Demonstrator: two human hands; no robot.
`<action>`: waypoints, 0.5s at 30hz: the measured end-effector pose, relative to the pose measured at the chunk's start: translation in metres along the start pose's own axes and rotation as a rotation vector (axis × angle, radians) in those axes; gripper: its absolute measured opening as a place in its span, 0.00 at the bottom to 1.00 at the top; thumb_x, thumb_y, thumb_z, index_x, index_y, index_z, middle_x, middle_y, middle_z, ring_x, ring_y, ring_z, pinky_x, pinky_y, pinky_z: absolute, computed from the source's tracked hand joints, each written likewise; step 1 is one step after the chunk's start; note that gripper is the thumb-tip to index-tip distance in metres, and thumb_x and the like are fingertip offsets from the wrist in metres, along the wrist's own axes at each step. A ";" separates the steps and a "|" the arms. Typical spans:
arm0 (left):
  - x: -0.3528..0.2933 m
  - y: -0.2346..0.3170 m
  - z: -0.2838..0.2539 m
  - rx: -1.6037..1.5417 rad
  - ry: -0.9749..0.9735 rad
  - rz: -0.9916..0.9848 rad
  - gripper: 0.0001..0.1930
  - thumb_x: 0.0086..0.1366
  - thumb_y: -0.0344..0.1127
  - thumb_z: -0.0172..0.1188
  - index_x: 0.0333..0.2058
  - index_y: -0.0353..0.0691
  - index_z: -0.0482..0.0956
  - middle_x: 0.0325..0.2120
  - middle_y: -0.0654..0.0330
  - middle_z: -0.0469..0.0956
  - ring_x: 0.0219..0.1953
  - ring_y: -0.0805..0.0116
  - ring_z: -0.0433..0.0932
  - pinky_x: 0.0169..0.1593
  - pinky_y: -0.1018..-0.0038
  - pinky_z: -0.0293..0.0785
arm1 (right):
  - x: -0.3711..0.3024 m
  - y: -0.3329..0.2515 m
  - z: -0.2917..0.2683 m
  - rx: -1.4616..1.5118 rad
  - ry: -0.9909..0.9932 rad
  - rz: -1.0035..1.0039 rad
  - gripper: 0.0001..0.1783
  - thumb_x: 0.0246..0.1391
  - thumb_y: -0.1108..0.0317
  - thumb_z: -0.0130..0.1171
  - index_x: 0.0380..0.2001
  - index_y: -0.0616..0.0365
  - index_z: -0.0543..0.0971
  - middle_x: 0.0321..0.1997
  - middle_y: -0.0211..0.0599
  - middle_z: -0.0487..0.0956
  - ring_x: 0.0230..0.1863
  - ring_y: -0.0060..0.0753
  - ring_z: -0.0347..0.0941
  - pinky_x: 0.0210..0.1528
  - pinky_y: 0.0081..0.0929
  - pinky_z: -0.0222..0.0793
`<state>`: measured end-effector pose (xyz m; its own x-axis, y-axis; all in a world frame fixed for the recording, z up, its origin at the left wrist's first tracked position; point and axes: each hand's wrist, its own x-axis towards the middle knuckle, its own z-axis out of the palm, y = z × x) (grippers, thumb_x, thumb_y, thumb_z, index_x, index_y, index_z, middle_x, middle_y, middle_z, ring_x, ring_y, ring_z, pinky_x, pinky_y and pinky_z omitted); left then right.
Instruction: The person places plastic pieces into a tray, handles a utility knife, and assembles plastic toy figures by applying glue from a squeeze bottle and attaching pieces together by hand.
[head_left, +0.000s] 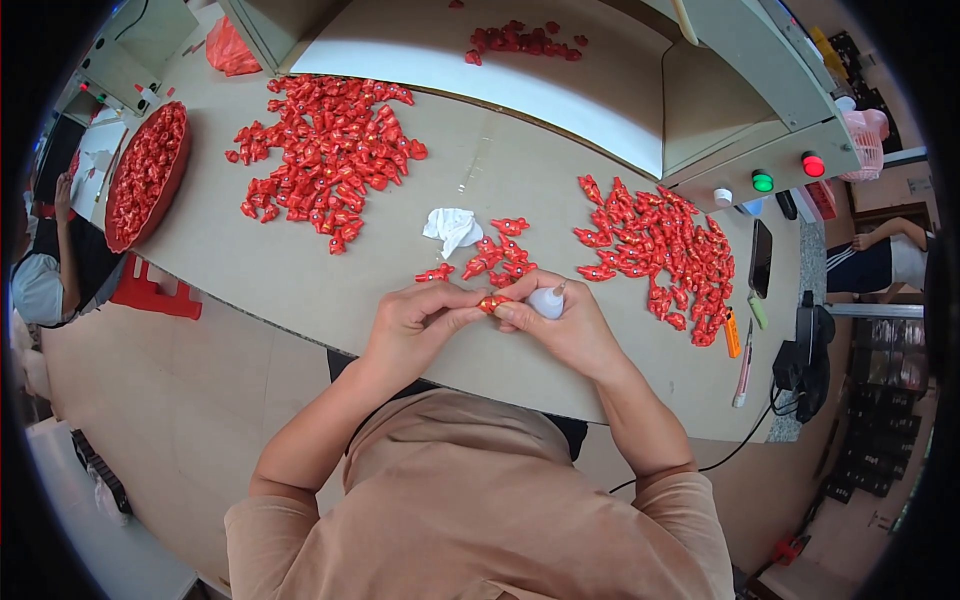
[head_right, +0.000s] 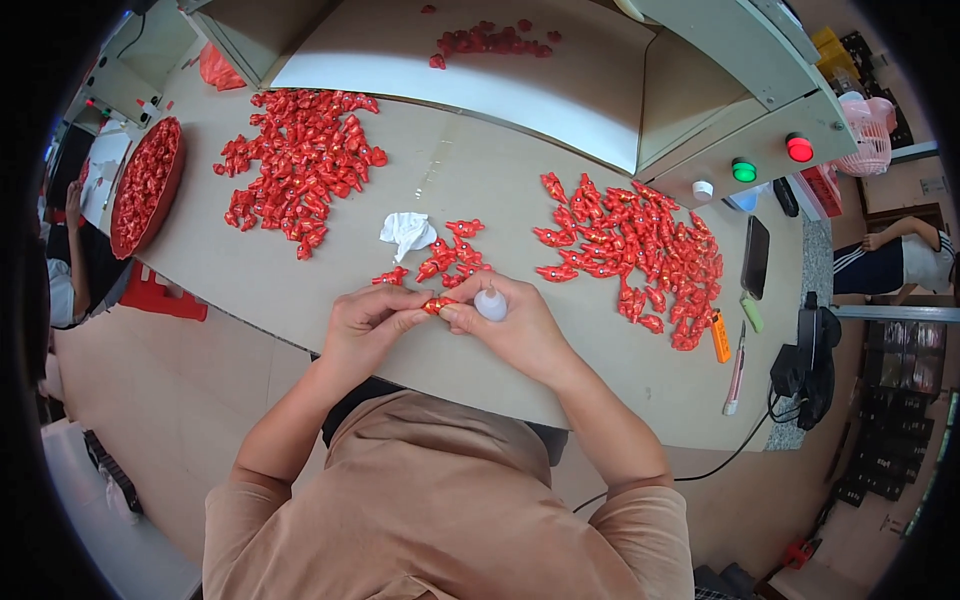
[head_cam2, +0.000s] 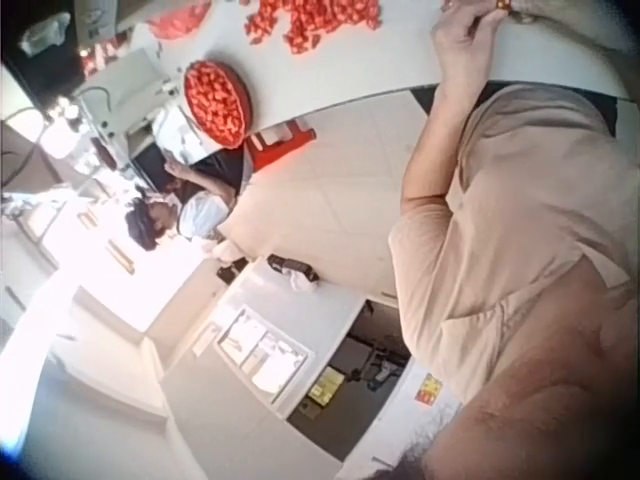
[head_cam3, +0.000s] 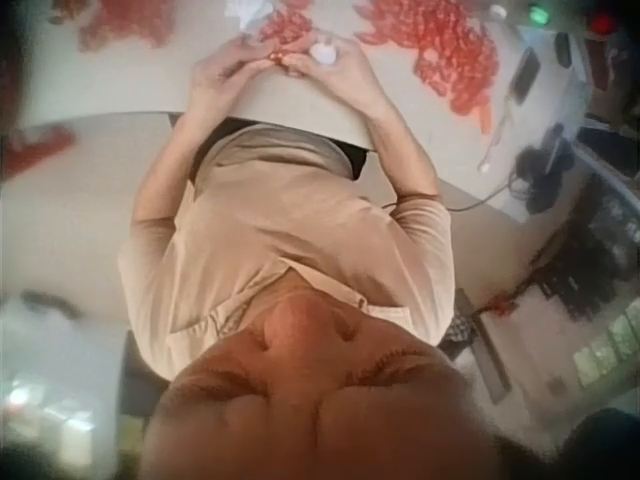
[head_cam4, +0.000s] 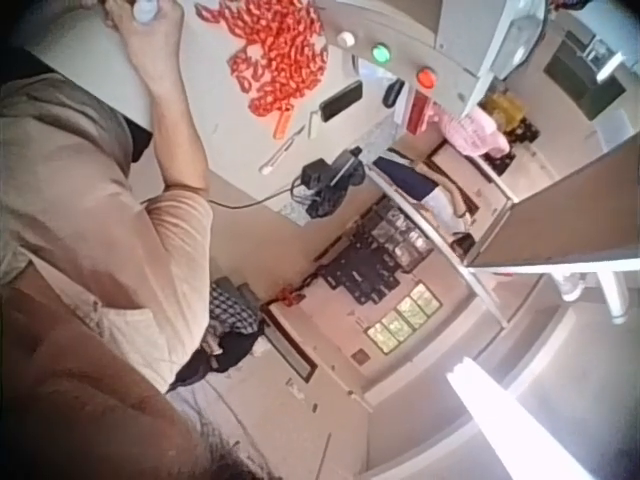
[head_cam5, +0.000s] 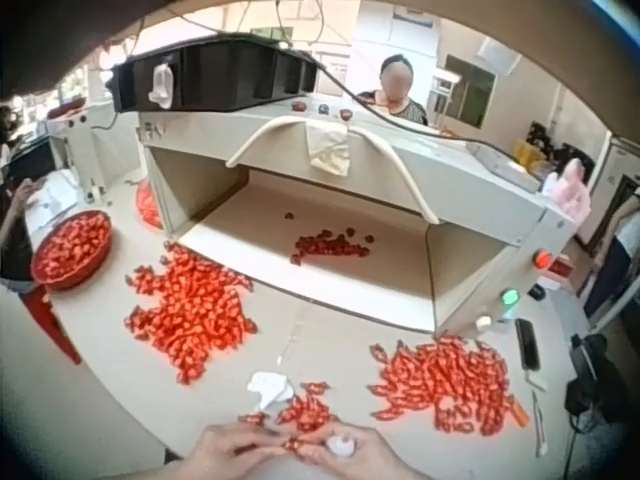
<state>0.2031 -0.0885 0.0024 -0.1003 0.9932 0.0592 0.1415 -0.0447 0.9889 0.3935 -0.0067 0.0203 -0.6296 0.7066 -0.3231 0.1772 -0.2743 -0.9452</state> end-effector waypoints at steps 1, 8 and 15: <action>0.000 0.000 0.000 0.017 -0.004 0.015 0.07 0.59 0.27 0.63 0.37 0.36 0.83 0.29 0.59 0.82 0.30 0.75 0.78 0.34 0.79 0.72 | 0.000 0.000 0.000 0.003 0.004 0.003 0.07 0.55 0.72 0.61 0.35 0.64 0.77 0.34 0.35 0.80 0.34 0.20 0.76 0.39 0.19 0.74; 0.002 0.004 0.000 0.067 -0.018 0.044 0.07 0.58 0.26 0.63 0.37 0.37 0.82 0.31 0.58 0.82 0.32 0.71 0.80 0.36 0.76 0.74 | 0.002 0.000 -0.002 0.028 -0.015 0.029 0.07 0.55 0.72 0.62 0.35 0.64 0.77 0.35 0.35 0.81 0.35 0.21 0.76 0.40 0.20 0.74; 0.004 0.004 0.000 0.095 -0.013 0.064 0.07 0.58 0.24 0.63 0.36 0.35 0.82 0.32 0.55 0.82 0.33 0.68 0.80 0.37 0.76 0.75 | 0.004 -0.001 -0.002 0.072 -0.028 0.026 0.08 0.56 0.71 0.61 0.37 0.64 0.77 0.30 0.29 0.78 0.33 0.16 0.72 0.38 0.17 0.71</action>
<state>0.2036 -0.0842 0.0063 -0.0751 0.9900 0.1198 0.2402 -0.0986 0.9657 0.3924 -0.0026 0.0200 -0.6466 0.6802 -0.3452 0.1394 -0.3395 -0.9302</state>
